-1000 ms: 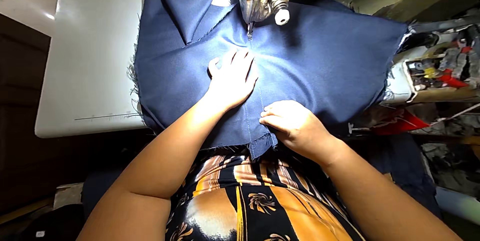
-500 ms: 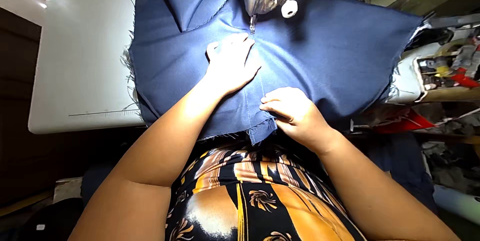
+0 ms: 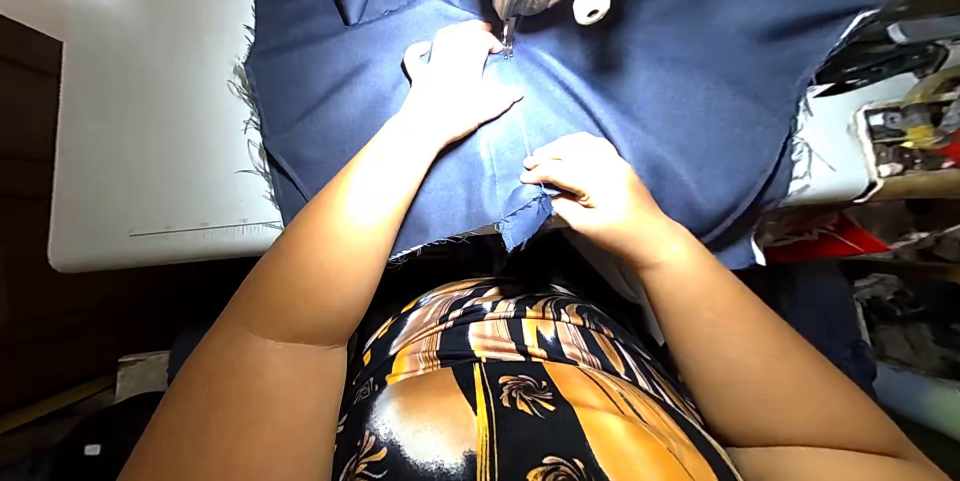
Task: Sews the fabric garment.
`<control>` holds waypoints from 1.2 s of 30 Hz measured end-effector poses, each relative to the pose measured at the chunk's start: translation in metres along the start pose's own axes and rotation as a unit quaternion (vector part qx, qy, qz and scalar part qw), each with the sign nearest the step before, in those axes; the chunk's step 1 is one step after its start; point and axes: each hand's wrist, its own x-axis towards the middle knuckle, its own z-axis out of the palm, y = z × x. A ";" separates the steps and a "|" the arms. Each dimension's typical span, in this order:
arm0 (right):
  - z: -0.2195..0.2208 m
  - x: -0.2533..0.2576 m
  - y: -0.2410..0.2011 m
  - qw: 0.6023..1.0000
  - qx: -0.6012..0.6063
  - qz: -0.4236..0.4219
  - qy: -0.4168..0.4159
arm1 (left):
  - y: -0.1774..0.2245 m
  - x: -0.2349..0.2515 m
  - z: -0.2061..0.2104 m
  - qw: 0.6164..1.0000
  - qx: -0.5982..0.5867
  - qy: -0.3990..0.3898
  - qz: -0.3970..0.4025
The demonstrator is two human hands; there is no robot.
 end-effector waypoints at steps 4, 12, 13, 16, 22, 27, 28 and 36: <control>-0.003 0.010 0.005 1.000 -0.004 0.005 -0.010 | -0.002 0.010 -0.003 1.000 0.017 -0.009 -0.010; -0.002 0.023 0.011 1.000 -0.016 0.001 -0.005 | -0.014 0.026 -0.010 0.991 0.117 -0.061 0.010; -0.001 0.024 0.010 1.000 -0.016 0.002 -0.005 | -0.014 0.027 -0.012 0.989 0.132 -0.067 0.018; -0.001 0.024 0.012 1.000 -0.011 0.000 -0.004 | -0.012 0.029 -0.014 0.987 0.139 -0.079 0.017; -0.001 0.027 0.012 1.000 -0.010 0.004 -0.002 | -0.011 0.032 -0.014 0.988 0.136 -0.077 0.007; -0.001 0.027 0.011 1.000 -0.010 0.007 -0.007 | -0.011 0.033 -0.014 0.987 0.136 -0.080 -0.006; -0.003 0.027 0.010 1.000 -0.011 0.009 -0.021 | -0.011 0.033 -0.014 0.987 0.137 -0.078 -0.004; -0.133 0.011 0.015 0.995 0.005 -0.070 0.075 | -0.015 0.036 -0.011 0.986 0.144 -0.081 -0.008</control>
